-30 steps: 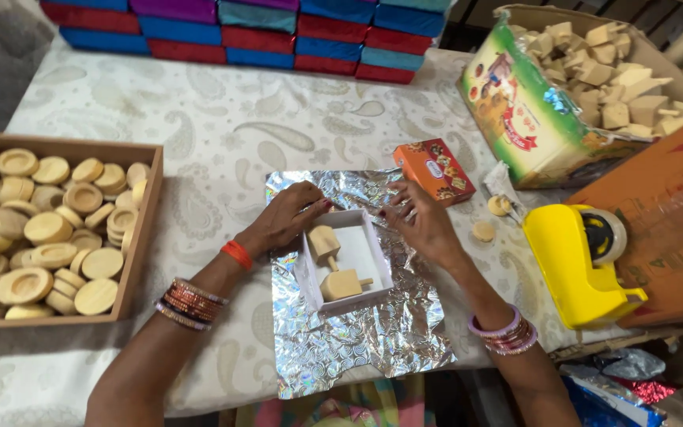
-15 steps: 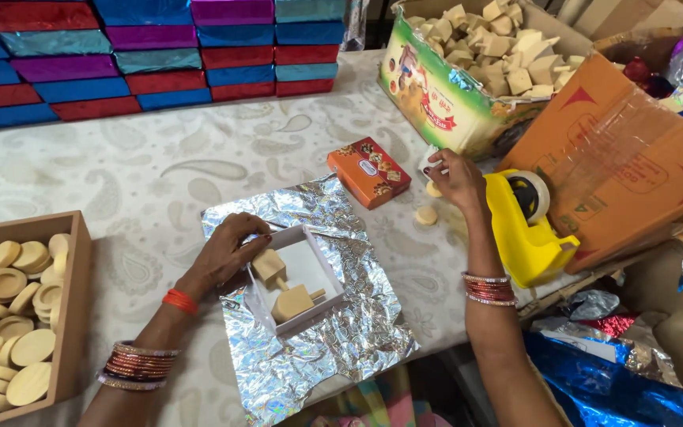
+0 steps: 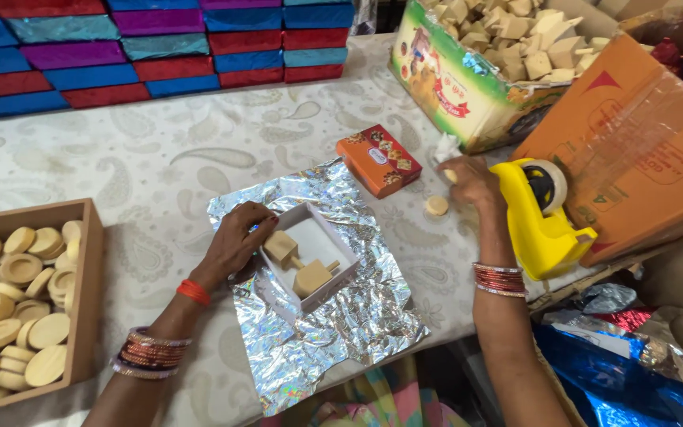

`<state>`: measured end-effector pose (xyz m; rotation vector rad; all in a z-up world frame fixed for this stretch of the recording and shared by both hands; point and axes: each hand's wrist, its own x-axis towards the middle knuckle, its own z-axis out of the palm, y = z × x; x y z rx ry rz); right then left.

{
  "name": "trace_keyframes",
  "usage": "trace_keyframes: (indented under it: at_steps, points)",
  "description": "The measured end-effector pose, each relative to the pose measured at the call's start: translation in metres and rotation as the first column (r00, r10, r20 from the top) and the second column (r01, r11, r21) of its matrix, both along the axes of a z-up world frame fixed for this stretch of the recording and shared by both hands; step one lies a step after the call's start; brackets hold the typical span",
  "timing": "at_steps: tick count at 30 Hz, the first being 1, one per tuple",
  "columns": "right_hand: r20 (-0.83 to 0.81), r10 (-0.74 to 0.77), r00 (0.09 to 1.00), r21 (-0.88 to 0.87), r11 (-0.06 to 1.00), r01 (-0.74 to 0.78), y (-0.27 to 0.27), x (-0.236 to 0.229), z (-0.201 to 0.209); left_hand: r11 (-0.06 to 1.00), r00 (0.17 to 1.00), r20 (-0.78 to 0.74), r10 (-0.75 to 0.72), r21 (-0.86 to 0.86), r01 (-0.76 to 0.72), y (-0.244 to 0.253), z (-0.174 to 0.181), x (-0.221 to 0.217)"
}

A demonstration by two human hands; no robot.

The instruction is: The person wipes small wooden pieces with a white cloth, then places them into a small white box. They close the box and wrap it in blue metallic foil, folding the edges neatly. The wrapped package is set aside on the table.

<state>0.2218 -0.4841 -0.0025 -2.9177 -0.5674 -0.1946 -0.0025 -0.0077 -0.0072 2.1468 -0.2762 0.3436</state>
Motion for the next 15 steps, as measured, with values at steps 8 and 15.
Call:
trace_keyframes:
  at_steps: [8,15]
  points:
    - [0.135,-0.194,0.972,0.02,0.981,0.193,0.019,-0.021,0.023,1.0,1.0,0.017,-0.025,0.018,0.024,0.002,0.002,-0.003]
    - [0.367,0.026,0.93,0.314,0.937,-0.15,0.101,-0.083,0.08,1.0,1.0,0.005,-0.024,0.019,0.024,0.002,0.002,-0.002]
